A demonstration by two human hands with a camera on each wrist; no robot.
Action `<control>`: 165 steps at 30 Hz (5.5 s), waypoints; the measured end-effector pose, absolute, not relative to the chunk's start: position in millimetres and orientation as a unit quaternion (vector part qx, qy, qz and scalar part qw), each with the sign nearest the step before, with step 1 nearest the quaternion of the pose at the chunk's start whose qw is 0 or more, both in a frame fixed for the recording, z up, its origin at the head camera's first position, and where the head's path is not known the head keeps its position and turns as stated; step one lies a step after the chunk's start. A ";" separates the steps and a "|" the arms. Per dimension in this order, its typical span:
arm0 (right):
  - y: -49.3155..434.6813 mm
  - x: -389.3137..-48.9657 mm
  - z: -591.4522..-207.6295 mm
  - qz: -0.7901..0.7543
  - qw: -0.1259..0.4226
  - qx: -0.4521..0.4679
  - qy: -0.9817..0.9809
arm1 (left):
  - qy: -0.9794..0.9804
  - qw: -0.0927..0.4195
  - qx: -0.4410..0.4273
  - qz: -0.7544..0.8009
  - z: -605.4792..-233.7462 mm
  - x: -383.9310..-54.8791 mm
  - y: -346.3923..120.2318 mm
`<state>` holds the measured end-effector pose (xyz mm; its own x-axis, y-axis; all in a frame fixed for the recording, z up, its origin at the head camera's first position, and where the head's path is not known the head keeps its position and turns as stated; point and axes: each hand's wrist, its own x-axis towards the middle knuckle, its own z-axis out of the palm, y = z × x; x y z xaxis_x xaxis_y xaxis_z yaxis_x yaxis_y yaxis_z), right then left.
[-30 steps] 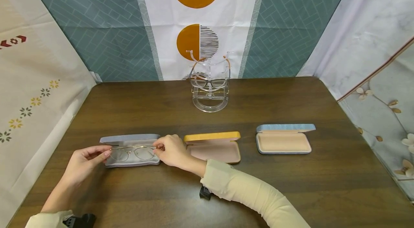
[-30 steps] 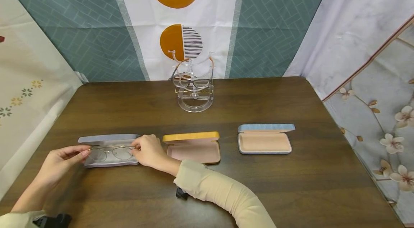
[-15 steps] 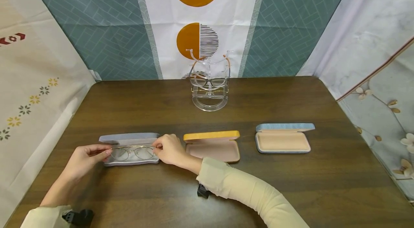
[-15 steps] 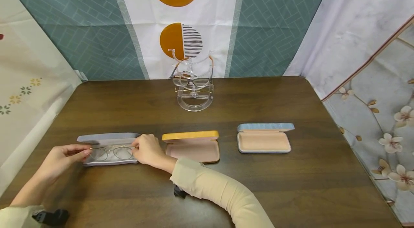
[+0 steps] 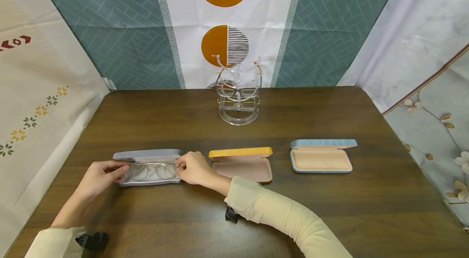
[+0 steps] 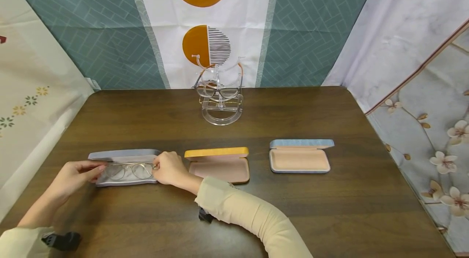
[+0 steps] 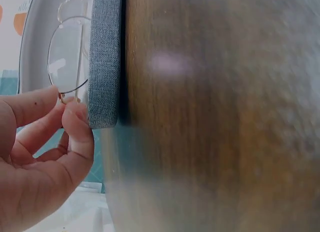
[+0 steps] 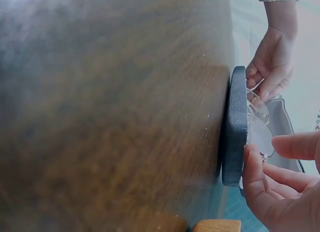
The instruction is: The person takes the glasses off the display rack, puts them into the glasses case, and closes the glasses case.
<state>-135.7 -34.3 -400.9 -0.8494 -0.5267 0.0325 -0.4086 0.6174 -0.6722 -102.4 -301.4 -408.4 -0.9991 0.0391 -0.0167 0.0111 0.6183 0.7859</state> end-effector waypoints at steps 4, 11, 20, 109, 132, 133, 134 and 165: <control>-34.6 -134.0 -399.2 -0.331 0.090 -0.254 0.904 | 0.919 0.004 0.001 0.394 -405.8 -101.5 -296.2; -34.9 -131.3 -399.4 -0.312 0.112 -0.245 0.911 | 0.925 -0.006 -0.017 0.379 -402.7 -101.3 -293.0; -32.1 -128.8 -400.2 -0.332 0.148 -0.225 0.904 | 0.921 0.013 0.002 0.388 -402.0 -101.5 -291.5; -44.8 -141.9 -408.2 -0.553 0.193 -0.066 0.808 | 0.881 0.109 -0.032 0.459 -393.2 -113.3 -298.2; -41.3 -141.1 -404.8 -0.575 0.207 -0.055 0.790 | 0.844 0.121 -0.012 0.523 -395.3 -109.1 -312.7; -41.3 -140.9 -404.4 -0.577 0.207 -0.053 0.789 | 0.840 0.121 -0.011 0.528 -395.6 -108.9 -313.3; -41.3 -140.8 -404.2 -0.578 0.206 -0.052 0.788 | 0.836 0.120 -0.010 0.535 -395.9 -108.6 -313.8; -40.3 -139.1 -417.6 -0.498 0.175 -0.086 0.845 | 0.901 0.112 0.036 0.418 -402.6 -101.9 -314.3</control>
